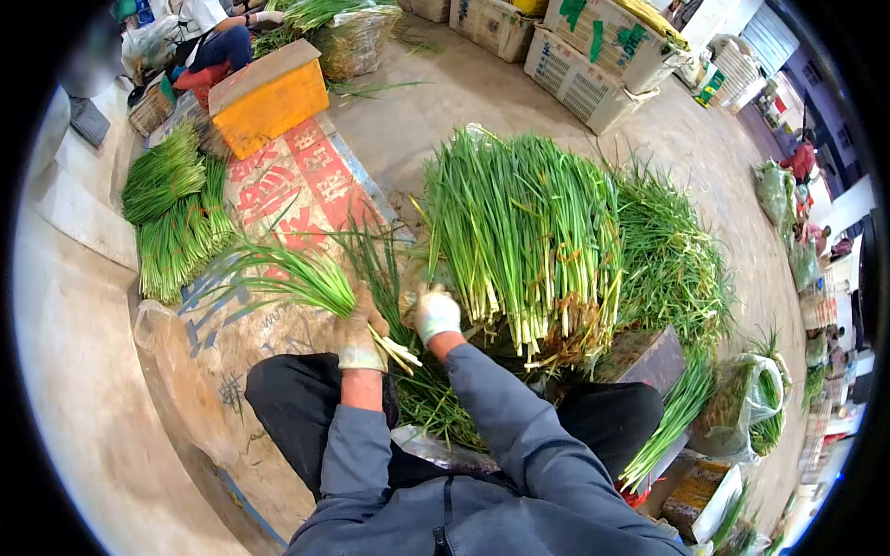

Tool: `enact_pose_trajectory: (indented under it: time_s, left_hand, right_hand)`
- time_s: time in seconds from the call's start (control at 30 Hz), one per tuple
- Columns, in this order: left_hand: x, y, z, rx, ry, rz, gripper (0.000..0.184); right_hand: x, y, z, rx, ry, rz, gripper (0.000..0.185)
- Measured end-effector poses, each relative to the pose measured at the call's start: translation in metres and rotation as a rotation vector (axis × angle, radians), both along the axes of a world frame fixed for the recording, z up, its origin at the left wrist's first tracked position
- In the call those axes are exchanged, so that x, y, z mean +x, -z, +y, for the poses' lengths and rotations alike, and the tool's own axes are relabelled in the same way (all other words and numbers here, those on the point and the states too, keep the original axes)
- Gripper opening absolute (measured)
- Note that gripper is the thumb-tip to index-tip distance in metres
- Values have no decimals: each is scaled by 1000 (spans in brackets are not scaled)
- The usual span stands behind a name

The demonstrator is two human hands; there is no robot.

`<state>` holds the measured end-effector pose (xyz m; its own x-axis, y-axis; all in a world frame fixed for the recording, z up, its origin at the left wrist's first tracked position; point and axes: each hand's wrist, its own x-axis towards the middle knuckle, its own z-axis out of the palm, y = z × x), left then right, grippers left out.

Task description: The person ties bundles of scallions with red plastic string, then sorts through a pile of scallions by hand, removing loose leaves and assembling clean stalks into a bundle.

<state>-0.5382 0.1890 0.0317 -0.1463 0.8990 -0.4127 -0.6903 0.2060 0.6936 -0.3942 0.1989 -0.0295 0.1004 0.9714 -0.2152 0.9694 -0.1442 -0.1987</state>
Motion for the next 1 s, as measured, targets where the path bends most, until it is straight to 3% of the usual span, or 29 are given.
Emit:
enact_pose_trajectory:
  time_s: [0.03, 0.1, 0.17, 0.2, 0.23, 0.3, 0.37, 0.43, 0.47, 0.6, 0.67, 0.77, 0.83, 0.9, 1.0]
  left_hand:
    - [1, 6, 0, 53, 53, 23, 30]
    - [0, 9, 2, 48, 70, -37, 28]
    - [4, 5, 2, 29, 91, -102, 28]
    - [8, 4, 3, -11, 39, -100, 24]
    - [12, 0, 4, -51, -13, -97, 21]
    - [23, -2, 2, -7, -8, 34, 23]
    - [33, -8, 1, -30, -51, -31, 28]
    - [34, 4, 0, -37, -23, -31, 31]
    - [36, 10, 0, -56, 22, -49, 29]
    - [46, 16, 6, -110, 113, 10, 22]
    - [50, 20, 1, -115, 104, 120, 20]
    - [53, 27, -3, -188, 232, 205, 19]
    - [59, 34, -9, -150, 361, 306, 21]
    - [67, 44, -12, -218, 447, 315, 27]
    - [77, 36, -16, -345, 500, 437, 57]
  right_hand:
    - [-5, 39, 6, 53, -110, -83, 27]
    - [-21, 58, -2, 94, -136, -30, 23]
    - [-15, 69, -17, 86, -441, 19, 17]
    - [-16, 75, -24, -112, -397, 141, 18]
    - [-5, 44, -41, -323, -475, 232, 18]
    - [16, 28, -62, -338, -652, 321, 21]
    - [40, 0, -59, -4, -448, 222, 18]
    - [58, -39, -47, 132, -75, 60, 18]
    - [67, -38, -41, 262, -8, 5, 21]
    - [80, -16, -10, 45, 214, -122, 24]
    - [79, -30, -14, -39, 248, 61, 22]
    - [86, -41, -36, 80, 311, 462, 37]
    - [84, -43, -58, 74, 247, 529, 40]
    - [76, -44, -80, 127, 203, 613, 40]
    - [64, -56, -101, 43, 198, 677, 44]
